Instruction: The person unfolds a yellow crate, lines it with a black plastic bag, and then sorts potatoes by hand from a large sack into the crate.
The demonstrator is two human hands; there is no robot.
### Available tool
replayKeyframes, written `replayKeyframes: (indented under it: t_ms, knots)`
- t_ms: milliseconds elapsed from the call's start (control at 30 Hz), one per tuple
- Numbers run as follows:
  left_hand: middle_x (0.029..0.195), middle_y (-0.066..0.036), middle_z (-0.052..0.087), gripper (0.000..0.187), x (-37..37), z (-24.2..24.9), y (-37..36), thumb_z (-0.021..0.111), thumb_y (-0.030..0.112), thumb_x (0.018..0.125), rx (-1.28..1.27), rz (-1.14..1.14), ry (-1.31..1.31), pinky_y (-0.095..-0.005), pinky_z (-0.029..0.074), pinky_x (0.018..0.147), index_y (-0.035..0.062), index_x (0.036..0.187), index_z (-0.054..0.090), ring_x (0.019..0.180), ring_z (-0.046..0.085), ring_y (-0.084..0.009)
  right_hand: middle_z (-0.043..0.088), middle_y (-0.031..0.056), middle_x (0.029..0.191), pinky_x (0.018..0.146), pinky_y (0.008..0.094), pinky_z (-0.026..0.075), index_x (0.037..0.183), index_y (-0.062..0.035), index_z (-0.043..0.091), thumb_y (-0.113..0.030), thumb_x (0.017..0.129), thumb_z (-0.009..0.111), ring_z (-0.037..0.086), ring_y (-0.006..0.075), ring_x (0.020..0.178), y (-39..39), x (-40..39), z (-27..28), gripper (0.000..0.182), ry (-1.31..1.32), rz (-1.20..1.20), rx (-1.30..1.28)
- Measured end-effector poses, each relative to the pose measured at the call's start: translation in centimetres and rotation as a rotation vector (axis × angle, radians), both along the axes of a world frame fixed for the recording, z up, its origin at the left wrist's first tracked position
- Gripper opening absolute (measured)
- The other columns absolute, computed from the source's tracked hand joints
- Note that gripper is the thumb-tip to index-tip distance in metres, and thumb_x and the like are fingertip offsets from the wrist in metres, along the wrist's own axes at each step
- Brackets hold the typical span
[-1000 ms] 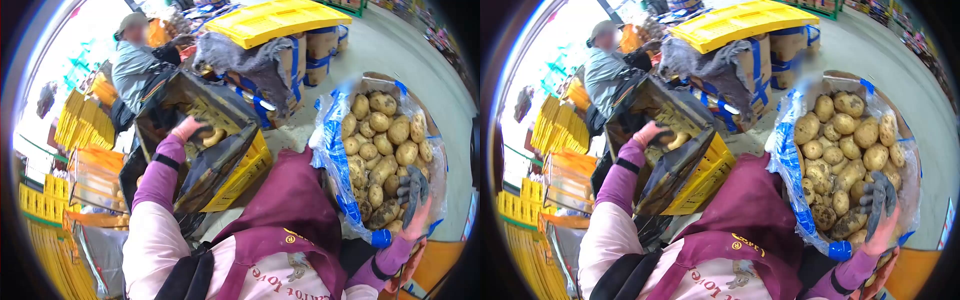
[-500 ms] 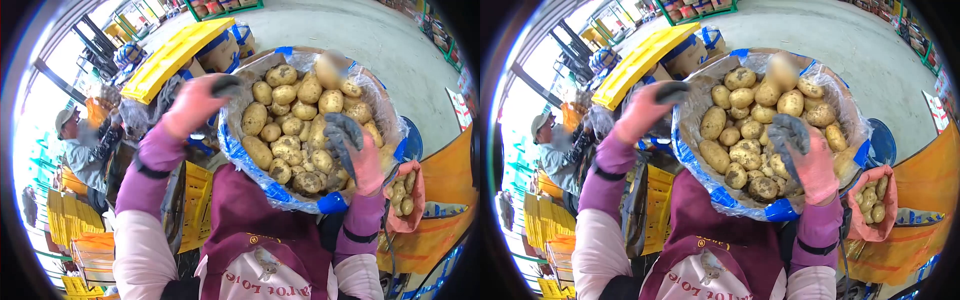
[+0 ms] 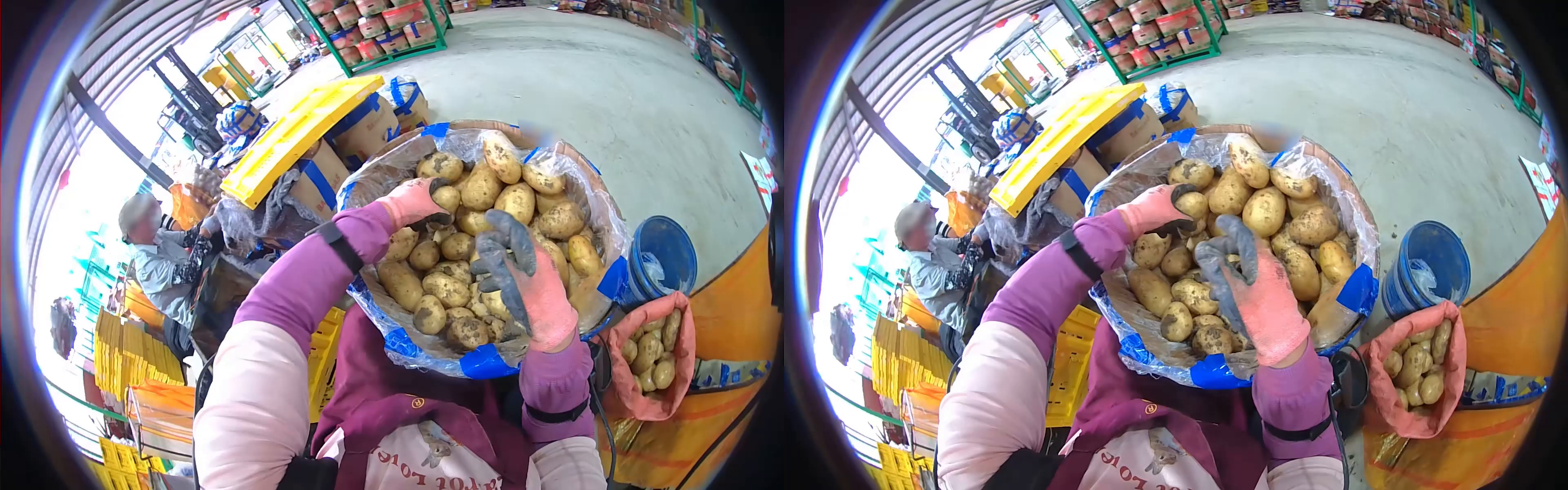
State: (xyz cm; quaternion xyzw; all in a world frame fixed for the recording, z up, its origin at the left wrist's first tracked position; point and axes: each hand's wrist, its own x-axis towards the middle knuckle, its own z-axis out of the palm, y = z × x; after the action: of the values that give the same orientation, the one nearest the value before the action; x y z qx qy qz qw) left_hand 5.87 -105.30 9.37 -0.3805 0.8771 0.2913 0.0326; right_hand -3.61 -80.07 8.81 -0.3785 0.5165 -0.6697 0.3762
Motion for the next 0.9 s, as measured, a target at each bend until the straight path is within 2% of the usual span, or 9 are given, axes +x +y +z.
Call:
replayKeyframes:
  t_ms: [133, 267, 333, 433, 567, 600, 733, 800, 900]
  knots:
    - [0.127, -0.014, 0.059, 0.071, 3.2, 3.1, 4.4, 0.081, 0.014, 0.070, -0.100, -0.391, 0.573, -0.0344, 0.047, 0.098, 0.0066, 0.134, 0.051, 0.114, 0.059, -0.0233, 0.066, 0.0126, 0.108, 0.057, 0.0265, 0.052, 0.141, 0.0012, 0.037, -0.030, 0.094, 0.064, 0.067, 0.0159, 0.079, 0.1, 0.3, 1.3, 0.062, -0.064, -0.005, 0.089]
    - [0.145, -0.022, 0.038, 0.083, 5.9, 4.3, 10.9, 0.077, 0.004, 0.067, -0.526, -0.529, 0.610, -0.0420, 0.037, 0.109, 0.0025, 0.141, 0.038, 0.133, 0.042, -0.0371, 0.063, 0.0132, 0.117, 0.058, 0.0263, 0.053, 0.140, -0.0008, 0.042, -0.028, 0.090, 0.068, 0.068, 0.0187, 0.082, 1.2, 0.0, 1.1, 0.062, -0.456, 0.322, -0.102]
    - [0.146, -0.023, 0.035, 0.088, 6.6, 4.5, 11.9, 0.075, 0.000, 0.067, -0.469, -0.578, 0.764, -0.0419, 0.032, 0.113, -0.0009, 0.144, 0.032, 0.137, 0.037, -0.0380, 0.062, 0.0121, 0.119, 0.063, 0.0268, 0.054, 0.139, -0.0006, 0.044, -0.025, 0.087, 0.072, 0.068, 0.0180, 0.087, 1.1, 0.1, 1.8, 0.064, -0.231, 0.249, -0.063]
    - [0.152, -0.016, 0.034, 0.087, 8.7, 4.8, 11.5, 0.073, 0.002, 0.078, 0.601, -0.396, 0.951, -0.0385, 0.025, 0.117, -0.0018, 0.150, 0.024, 0.141, 0.033, -0.0259, 0.059, 0.0100, 0.128, 0.085, 0.0297, 0.054, 0.135, 0.0005, 0.047, -0.017, 0.077, 0.081, 0.062, 0.0165, 0.107, 0.6, 0.7, 1.5, 0.069, 0.135, 0.128, -0.125]
    - [0.131, -0.010, 0.059, 0.063, 10.6, 6.1, 12.9, 0.073, 0.010, 0.084, 0.425, -0.167, 0.696, -0.0284, 0.044, 0.099, -0.0026, 0.140, 0.046, 0.115, 0.053, -0.0108, 0.057, 0.0105, 0.131, 0.100, 0.0325, 0.047, 0.134, 0.0009, 0.048, -0.010, 0.072, 0.083, 0.055, 0.0178, 0.119, 0.2, 1.1, 1.3, 0.073, 0.290, 0.128, -0.262]
    - [0.112, -0.008, 0.069, 0.053, 10.3, 4.0, 12.6, 0.071, 0.006, 0.083, 0.402, -0.167, 0.903, -0.0269, 0.050, 0.084, -0.0011, 0.133, 0.054, 0.095, 0.064, -0.0128, 0.057, 0.0107, 0.131, 0.102, 0.0329, 0.045, 0.134, 0.0008, 0.049, -0.007, 0.070, 0.084, 0.054, 0.0184, 0.121, 0.2, 1.2, 1.3, 0.074, 0.309, 0.155, -0.257]
    - [0.093, -0.017, 0.069, 0.041, 10.9, 3.5, 12.5, 0.072, 0.008, 0.081, -0.229, -0.272, 0.779, -0.0302, 0.052, 0.077, -0.0009, 0.120, 0.063, 0.080, 0.068, -0.0195, 0.057, 0.0113, 0.131, 0.104, 0.0332, 0.044, 0.134, 0.0010, 0.048, -0.005, 0.070, 0.083, 0.054, 0.0190, 0.122, 0.3, 1.1, 1.6, 0.073, 0.346, 0.193, -0.189]
    - [0.092, -0.017, 0.069, 0.040, 10.7, 2.8, 12.1, 0.071, 0.007, 0.081, -0.214, -0.225, 0.767, -0.0316, 0.053, 0.077, -0.0006, 0.119, 0.063, 0.081, 0.068, -0.0198, 0.058, 0.0109, 0.131, 0.104, 0.0336, 0.044, 0.131, -0.0006, 0.051, 0.000, 0.073, 0.077, 0.055, 0.0202, 0.122, 0.4, 1.1, 1.5, 0.063, 0.561, 0.184, -0.233]
    - [0.099, -0.012, 0.070, 0.043, 9.9, 3.0, 11.4, 0.068, 0.008, 0.085, -0.065, -0.234, 0.792, -0.0315, 0.055, 0.076, 0.0008, 0.126, 0.058, 0.083, 0.068, -0.0181, 0.057, 0.0124, 0.133, 0.105, 0.0347, 0.042, 0.130, 0.0004, 0.052, 0.002, 0.074, 0.074, 0.053, 0.0219, 0.124, 0.1, 1.2, 0.9, 0.060, 0.334, 0.162, -0.267]
